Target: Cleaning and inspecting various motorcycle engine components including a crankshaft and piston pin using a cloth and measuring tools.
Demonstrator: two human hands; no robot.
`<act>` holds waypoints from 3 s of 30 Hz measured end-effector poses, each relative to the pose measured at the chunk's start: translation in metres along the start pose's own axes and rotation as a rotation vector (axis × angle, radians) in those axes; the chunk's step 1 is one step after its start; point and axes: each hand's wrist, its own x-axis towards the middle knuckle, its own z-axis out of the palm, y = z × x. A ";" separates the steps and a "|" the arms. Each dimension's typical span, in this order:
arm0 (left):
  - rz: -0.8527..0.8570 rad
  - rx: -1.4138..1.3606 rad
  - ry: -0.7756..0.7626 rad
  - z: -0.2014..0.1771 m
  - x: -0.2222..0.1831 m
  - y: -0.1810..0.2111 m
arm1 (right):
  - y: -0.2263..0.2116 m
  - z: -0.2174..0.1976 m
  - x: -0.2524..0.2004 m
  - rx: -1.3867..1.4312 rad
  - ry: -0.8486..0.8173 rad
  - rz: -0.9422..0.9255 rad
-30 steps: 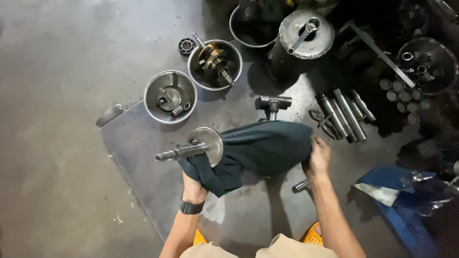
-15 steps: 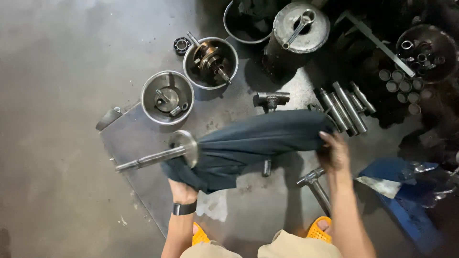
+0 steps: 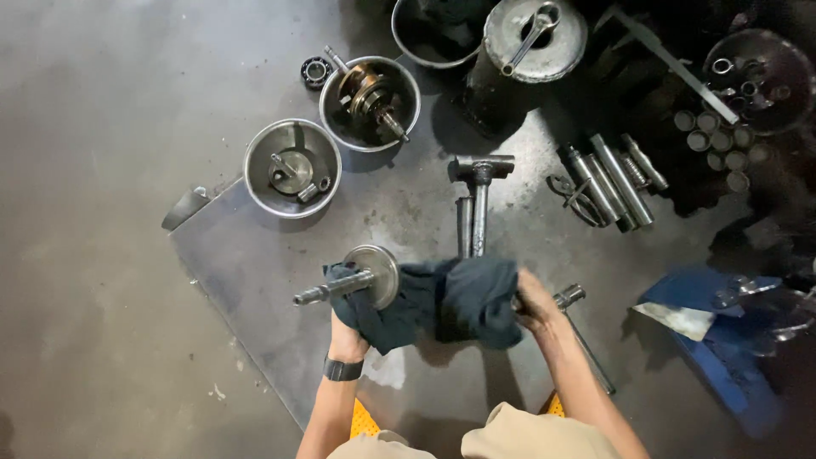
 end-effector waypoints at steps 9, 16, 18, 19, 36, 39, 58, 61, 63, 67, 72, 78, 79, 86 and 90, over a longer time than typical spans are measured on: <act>0.050 0.007 -0.070 0.020 -0.009 0.017 | -0.095 0.074 -0.084 0.215 -0.135 -0.057; 0.734 1.046 -0.397 0.133 -0.049 0.090 | -0.156 0.169 -0.109 -0.503 -0.516 -0.119; 0.792 1.192 -0.503 0.146 -0.050 0.087 | -0.169 0.207 -0.132 -0.797 -0.620 -0.176; 0.870 1.256 -0.608 0.153 -0.052 0.085 | -0.169 0.222 -0.143 -0.843 -0.592 -0.208; 0.749 0.945 -0.647 0.135 -0.032 0.036 | -0.178 0.248 -0.165 -0.827 -0.670 -0.452; 0.523 0.968 -0.426 0.138 -0.028 0.036 | -0.181 0.270 -0.181 -1.182 -0.281 -1.116; 0.884 1.069 -1.089 0.152 -0.013 0.111 | -0.187 0.265 -0.145 -1.041 -0.630 -0.213; 0.664 1.078 -1.070 0.139 -0.008 0.109 | -0.167 0.255 -0.139 -0.949 -0.648 -0.052; 0.502 1.121 -0.958 0.128 -0.003 0.107 | -0.172 0.257 -0.149 -0.930 -0.651 -0.077; 0.464 1.019 -0.786 0.071 0.012 0.086 | -0.195 0.249 -0.185 -1.104 -0.747 -0.092; 0.441 0.854 -0.366 0.031 0.014 0.071 | -0.172 0.175 -0.160 -0.828 -0.705 -0.048; 0.823 0.789 -0.484 0.075 -0.010 0.099 | -0.165 0.199 -0.165 -0.115 -0.513 -0.027; 0.772 0.828 -0.492 0.093 -0.018 0.112 | -0.174 0.216 -0.175 -0.152 -0.477 -0.065; 0.647 0.870 -0.434 0.069 -0.004 0.088 | -0.162 0.228 -0.190 -0.728 -0.323 -0.724; 0.060 0.907 -0.106 0.039 0.013 0.073 | -0.185 0.246 -0.221 -0.934 -0.333 -1.185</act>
